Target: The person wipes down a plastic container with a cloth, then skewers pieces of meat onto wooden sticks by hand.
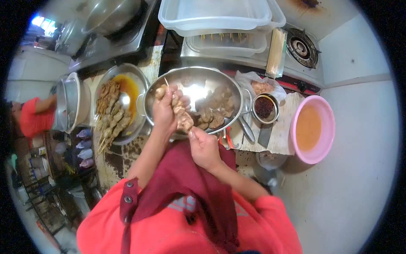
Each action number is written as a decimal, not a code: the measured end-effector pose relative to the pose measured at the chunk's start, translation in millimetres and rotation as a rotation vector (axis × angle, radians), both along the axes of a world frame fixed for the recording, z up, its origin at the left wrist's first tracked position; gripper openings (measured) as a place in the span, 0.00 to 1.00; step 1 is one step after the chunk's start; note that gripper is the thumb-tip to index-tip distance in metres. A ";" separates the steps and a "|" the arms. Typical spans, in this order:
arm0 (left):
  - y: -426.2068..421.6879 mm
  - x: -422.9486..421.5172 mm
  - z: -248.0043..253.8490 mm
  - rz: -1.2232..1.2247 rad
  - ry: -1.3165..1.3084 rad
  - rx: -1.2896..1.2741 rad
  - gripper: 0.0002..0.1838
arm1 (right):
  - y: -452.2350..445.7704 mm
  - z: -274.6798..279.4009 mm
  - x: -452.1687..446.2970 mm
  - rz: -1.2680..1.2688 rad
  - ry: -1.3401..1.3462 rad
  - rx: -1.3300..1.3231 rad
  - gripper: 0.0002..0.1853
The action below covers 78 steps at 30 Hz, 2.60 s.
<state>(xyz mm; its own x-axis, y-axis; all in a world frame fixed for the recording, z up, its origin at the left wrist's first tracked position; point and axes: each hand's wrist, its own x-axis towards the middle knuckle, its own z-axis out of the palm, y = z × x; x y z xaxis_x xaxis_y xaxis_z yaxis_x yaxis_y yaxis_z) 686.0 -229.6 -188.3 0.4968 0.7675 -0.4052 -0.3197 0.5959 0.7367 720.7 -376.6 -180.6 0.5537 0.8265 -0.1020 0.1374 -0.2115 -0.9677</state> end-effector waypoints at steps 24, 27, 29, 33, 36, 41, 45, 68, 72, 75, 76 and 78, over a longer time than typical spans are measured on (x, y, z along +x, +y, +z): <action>-4.5 10.8 16.0 -0.046 0.125 0.243 0.11 | -1.9 -1.8 11.1 -0.014 0.336 0.124 0.11; -3.7 11.2 16.8 -0.031 0.115 0.220 0.10 | -0.7 2.2 9.9 -0.014 -0.118 0.150 0.11; -3.9 11.4 17.7 -0.020 0.114 0.197 0.10 | -1.6 8.3 9.9 -0.002 -0.185 0.089 0.11; -1.6 8.4 17.9 -0.034 0.143 0.295 0.13 | -2.1 -2.3 14.3 0.025 0.318 0.204 0.11; 4.3 5.7 17.7 -0.127 0.032 0.236 0.19 | -7.6 6.9 20.9 0.045 1.042 0.126 0.12; 7.8 5.4 21.3 -0.128 -0.197 0.014 0.25 | -4.2 -0.2 23.6 0.022 0.549 0.068 0.13; 15.8 2.8 15.3 0.034 -0.199 -0.006 0.23 | -4.4 -0.1 20.3 0.053 0.494 0.090 0.13; 26.7 -5.8 1.7 0.056 -0.271 0.024 0.10 | -3.2 3.9 23.5 0.080 0.027 0.182 0.09; 28.3 -8.7 -5.3 0.080 -0.364 -0.141 0.07 | -5.6 1.6 26.0 0.092 -0.068 0.109 0.08; 31.2 -7.6 -9.4 0.144 -0.357 -0.272 0.06 | -7.0 9.3 24.0 0.072 -0.126 0.106 0.07; 32.3 -7.1 -7.8 0.176 -0.301 -0.296 0.06 | -8.2 9.9 23.4 0.072 -0.138 0.103 0.06; 36.1 -7.1 -8.1 0.207 -0.252 -0.334 0.07 | -10.1 9.4 22.8 0.083 -0.150 0.093 0.06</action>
<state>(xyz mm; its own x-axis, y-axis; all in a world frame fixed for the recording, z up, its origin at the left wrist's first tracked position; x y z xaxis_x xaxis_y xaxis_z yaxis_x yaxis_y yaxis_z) 679.0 -193.5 -196.4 0.4620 0.7089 -0.5329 -0.6011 0.6921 0.3996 743.5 -386.7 -171.1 0.4866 0.8719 0.0556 0.2952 -0.1042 -0.9497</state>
